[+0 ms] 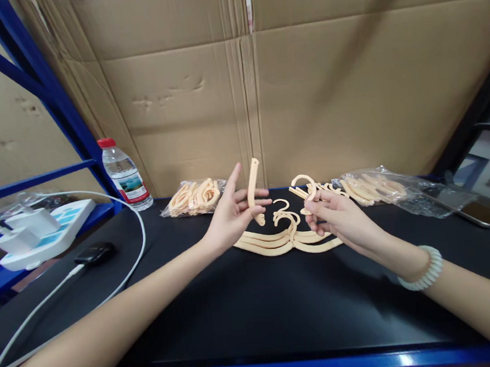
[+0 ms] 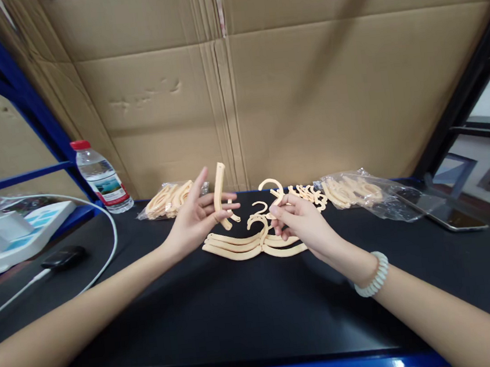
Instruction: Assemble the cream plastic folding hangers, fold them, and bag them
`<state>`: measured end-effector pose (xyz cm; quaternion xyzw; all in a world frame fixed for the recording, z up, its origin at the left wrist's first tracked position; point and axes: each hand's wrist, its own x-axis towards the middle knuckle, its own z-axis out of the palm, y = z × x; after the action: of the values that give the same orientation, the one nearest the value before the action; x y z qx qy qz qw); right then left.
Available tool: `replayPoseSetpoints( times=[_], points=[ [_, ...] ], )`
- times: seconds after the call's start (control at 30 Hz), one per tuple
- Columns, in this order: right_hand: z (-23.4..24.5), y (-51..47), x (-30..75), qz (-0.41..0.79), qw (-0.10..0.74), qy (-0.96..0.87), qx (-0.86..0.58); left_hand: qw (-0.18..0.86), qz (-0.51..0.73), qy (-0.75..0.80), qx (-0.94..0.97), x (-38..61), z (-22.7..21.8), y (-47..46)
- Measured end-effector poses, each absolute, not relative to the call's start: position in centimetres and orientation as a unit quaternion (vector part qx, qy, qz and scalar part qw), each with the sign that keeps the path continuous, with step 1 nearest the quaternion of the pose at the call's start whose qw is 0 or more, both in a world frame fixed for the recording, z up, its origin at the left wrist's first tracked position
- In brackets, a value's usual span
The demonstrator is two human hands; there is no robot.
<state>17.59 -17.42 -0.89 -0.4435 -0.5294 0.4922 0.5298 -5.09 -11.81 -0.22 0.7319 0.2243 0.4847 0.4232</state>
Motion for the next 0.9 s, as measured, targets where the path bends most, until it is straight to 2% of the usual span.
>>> replayPoseSetpoints(
  times=[0.13,0.33,0.9],
  points=[
    [-1.0,-17.5,17.4,0.497,0.535,-0.533,-0.426,0.492,0.494,0.258,0.668,-4.8,0.1,-12.4],
    [-1.4,-17.6,17.1,0.494,0.528,-0.566,-0.396,0.480,0.512,0.297,0.648,-4.5,-0.3,-13.6],
    [-1.4,-18.7,16.4,0.570,0.473,-0.587,-0.327,0.514,0.498,0.242,0.655,-3.5,-0.9,-15.5]
  ],
)
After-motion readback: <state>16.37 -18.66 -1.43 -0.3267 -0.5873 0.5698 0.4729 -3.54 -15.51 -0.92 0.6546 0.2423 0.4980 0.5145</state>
